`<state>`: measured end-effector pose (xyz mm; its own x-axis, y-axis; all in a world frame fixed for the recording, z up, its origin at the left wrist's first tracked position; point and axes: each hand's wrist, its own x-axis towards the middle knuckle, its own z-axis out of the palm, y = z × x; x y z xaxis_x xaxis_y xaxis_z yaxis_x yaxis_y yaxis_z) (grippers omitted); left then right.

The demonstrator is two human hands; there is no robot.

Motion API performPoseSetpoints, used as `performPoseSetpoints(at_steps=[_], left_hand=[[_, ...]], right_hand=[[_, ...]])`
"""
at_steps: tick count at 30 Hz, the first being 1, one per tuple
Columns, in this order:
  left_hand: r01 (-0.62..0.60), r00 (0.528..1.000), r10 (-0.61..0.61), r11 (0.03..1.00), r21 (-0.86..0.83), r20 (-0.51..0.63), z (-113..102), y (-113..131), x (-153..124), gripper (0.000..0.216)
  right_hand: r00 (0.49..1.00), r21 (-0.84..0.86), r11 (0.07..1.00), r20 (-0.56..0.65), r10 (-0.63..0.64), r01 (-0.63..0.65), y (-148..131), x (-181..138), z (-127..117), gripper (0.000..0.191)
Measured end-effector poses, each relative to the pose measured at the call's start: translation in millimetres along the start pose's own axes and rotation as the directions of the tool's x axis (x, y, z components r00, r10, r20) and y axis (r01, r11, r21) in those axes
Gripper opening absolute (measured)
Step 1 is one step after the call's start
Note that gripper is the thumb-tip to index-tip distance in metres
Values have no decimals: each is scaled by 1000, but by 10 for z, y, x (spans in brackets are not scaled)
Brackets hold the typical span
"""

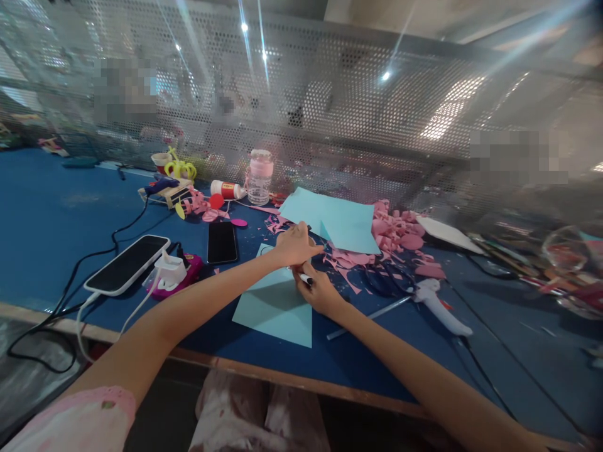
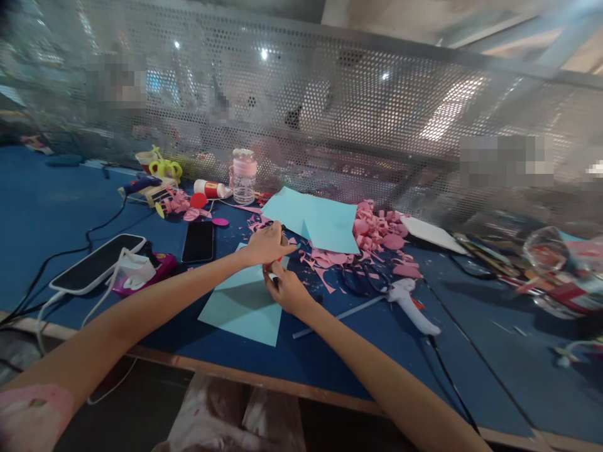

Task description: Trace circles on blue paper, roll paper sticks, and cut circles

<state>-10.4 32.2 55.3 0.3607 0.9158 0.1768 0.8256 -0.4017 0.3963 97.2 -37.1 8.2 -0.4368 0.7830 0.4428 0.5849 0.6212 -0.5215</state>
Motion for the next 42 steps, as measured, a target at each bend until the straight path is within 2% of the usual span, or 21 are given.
performPoseSetpoints(at_steps=[7,16,20,29,39,42], left_hand=[[22,1000,-22,1000,4,14,-13,16,-8,50],[19,1000,-19,1000,7,23,-21,23,-15,51],[14,999,-14,1000,-1,35,-53,36,-35,49],[9,1000,-9,1000,-11,30,-71,43,-45,43],[38,999,-37,999,-27,40,-70,54,-38,45],[29,999,-29,999,-18,41,-64,51,-34,46]], right_hand=[[1000,42,999,-16,8,-8,-14,-2,-53,7],[999,84,997,42,-5,1,35,-35,-98,9],[1000,86,996,15,7,-8,80,-61,-96,5],[996,98,992,-51,78,-73,150,-101,-176,19],[964,142,973,-172,204,-180,298,-102,-190,20],[959,140,975,-199,201,-175,312,-127,-215,21]])
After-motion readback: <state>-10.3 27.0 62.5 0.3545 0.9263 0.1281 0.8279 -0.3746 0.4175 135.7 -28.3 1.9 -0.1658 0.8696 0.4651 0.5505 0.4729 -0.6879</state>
